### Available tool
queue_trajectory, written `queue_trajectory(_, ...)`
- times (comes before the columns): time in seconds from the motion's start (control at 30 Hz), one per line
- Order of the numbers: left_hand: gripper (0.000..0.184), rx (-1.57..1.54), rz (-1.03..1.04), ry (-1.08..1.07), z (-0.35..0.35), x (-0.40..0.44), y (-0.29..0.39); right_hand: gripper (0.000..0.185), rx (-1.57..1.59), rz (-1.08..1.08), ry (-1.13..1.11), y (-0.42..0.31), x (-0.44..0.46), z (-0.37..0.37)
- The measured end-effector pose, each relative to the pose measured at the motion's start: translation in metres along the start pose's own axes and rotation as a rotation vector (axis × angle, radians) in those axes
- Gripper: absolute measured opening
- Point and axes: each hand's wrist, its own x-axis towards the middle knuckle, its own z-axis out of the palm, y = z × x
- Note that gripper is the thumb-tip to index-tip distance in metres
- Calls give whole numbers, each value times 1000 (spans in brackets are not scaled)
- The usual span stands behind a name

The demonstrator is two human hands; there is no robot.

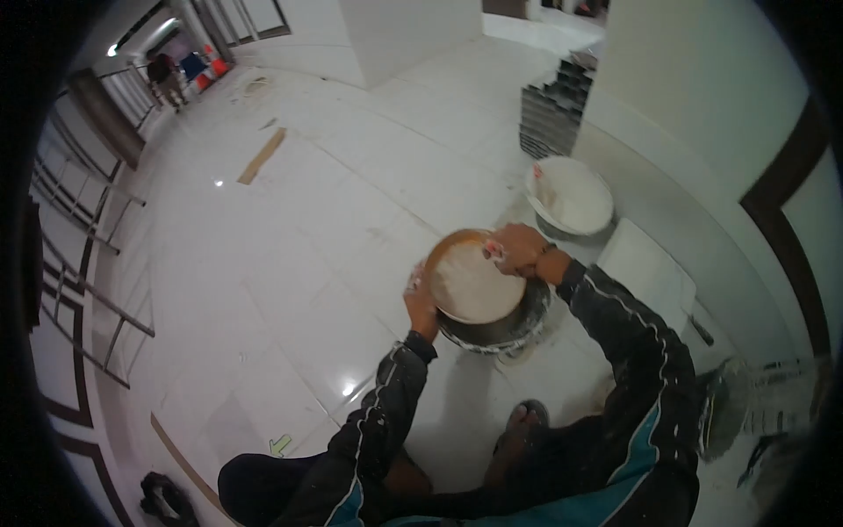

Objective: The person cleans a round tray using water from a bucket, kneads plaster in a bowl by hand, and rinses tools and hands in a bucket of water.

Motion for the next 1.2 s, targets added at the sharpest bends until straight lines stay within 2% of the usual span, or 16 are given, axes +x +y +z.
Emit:
queue_trajectory(0.03,42,6,-26,-16,2,-2,4,22,10,28,-9,1,0,-4)
queue_trajectory(0.1,42,-79,-2,-37,4,-5,11,27,170,-7,-274,1,1,-8)
queue_trajectory(0.17,42,-46,-11,-40,8,-8,19,30,345,-20,-315,0,-2,-2)
queue_trajectory(0.27,41,-43,-34,-57,8,-7,19,37,453,-252,-243,-6,4,16)
queue_trajectory(0.37,40,-23,9,-94,8,-8,18,38,461,-16,-192,-11,5,30)
queue_trajectory(0.47,40,-32,-3,-73,10,-12,25,39,671,-106,120,-34,6,14)
queue_trajectory(0.5,40,-7,32,-71,10,-14,27,39,675,-106,124,-36,8,15)
queue_trajectory(0.57,40,15,69,-70,13,-15,30,33,1032,167,149,-35,13,18)
queue_trajectory(0.6,40,46,76,-63,13,-15,29,33,1030,165,149,-24,18,23)
queue_trajectory(0.67,41,77,84,-51,10,-12,22,25,713,-124,446,4,31,37)
queue_trajectory(0.7,40,76,119,-34,8,-9,16,24,493,36,372,-9,19,10)
queue_trajectory(0.83,39,9,64,4,8,-8,16,22,212,62,191,4,8,3)
queue_trajectory(0.87,39,10,62,3,9,-8,18,22,213,64,192,5,6,3)
queue_trajectory(0.97,39,-47,42,13,8,-5,12,25,208,36,-73,-1,-1,-6)
queue_trajectory(1.03,39,-62,59,-23,7,-4,11,30,553,-110,-278,-2,1,1)
queue_trajectory(1.2,42,-138,69,-118,15,-17,27,41,516,-40,-67,-35,1,24)
